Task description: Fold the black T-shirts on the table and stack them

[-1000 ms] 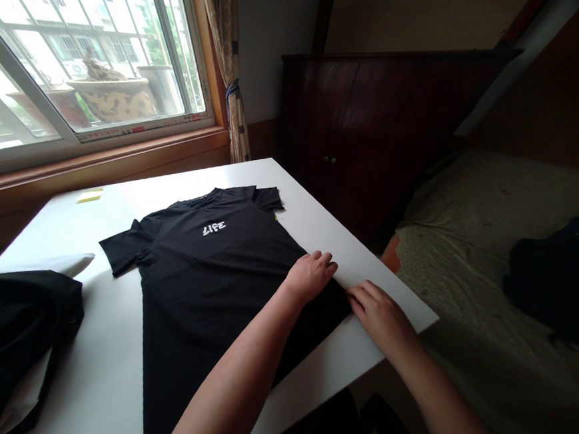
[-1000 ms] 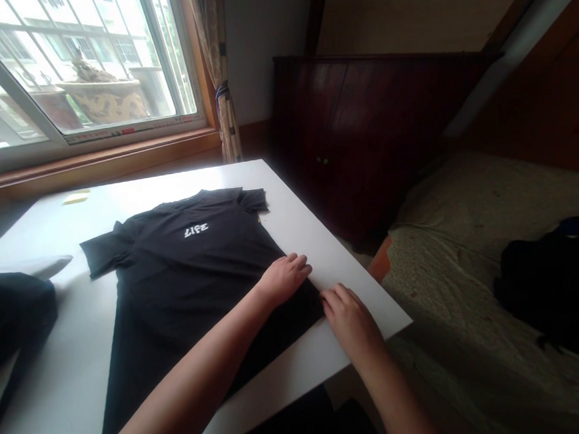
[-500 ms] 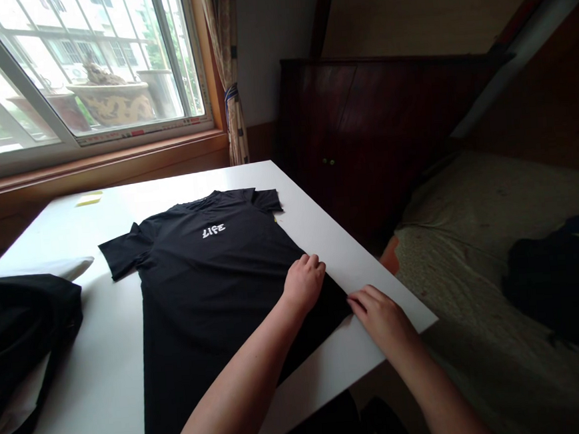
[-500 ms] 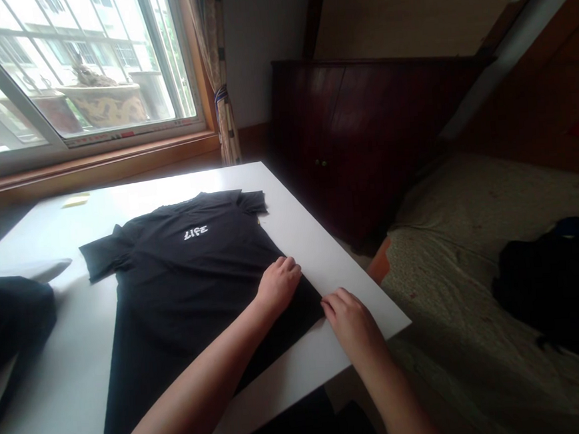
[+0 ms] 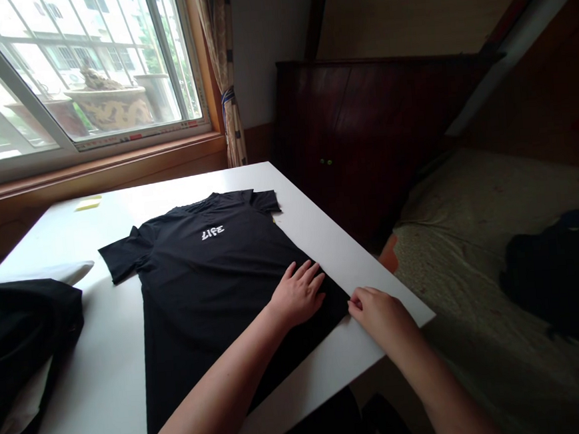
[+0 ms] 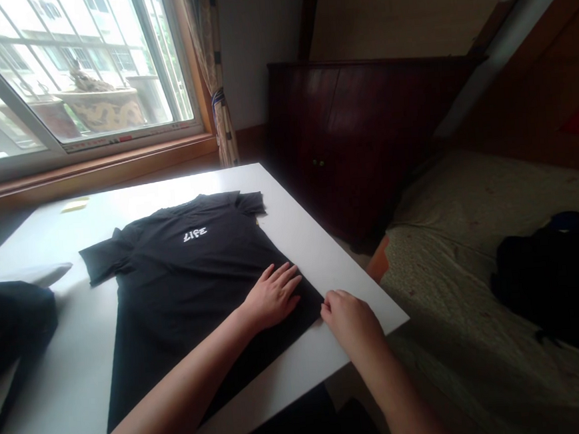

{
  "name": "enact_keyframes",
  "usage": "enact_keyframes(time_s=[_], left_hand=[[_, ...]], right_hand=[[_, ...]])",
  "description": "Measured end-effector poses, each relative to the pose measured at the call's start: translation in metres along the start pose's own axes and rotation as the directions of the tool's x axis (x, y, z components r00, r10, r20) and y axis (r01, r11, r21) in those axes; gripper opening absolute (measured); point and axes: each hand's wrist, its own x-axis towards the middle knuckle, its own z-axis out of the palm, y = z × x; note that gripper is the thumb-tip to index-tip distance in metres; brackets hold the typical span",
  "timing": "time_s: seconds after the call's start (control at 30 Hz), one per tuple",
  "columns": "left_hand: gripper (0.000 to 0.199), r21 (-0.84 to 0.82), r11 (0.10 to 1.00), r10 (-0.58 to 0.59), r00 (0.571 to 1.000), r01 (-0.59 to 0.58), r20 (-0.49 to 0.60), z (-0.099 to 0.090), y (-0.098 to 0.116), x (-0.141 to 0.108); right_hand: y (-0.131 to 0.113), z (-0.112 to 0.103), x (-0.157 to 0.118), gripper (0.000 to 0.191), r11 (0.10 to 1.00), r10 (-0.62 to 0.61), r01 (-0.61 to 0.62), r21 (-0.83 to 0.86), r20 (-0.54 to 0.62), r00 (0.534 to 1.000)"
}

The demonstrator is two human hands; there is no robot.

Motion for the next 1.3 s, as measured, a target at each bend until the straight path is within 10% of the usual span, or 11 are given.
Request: enact_keyframes(time_s=[0.87,1.07,1.3], left_hand=[[0.047,0.009,0.999,0.044,0.997,-0.044,0.057,-0.013,0.014,-0.003],[0.042,0.025,0.998,0.052,0.996,-0.054,0.078,-0.016,0.014,0.000],[0.037,0.036,0.998,0.050,0.992,-0.055,0.112,-0.025,0.011,0.012]], right_hand=[[-0.013,-0.019,-0.003,0.016,0.981,0.121,-0.110,-0.158,0.064,0.991],[0.012,-0.011,-0.002,0.013,0.973,0.139,-0.154,0.170,0.099,0.985],[0.039,0.007,-0.005,0.026,0.756,0.159,-0.285,0.589,0.258,0.953]])
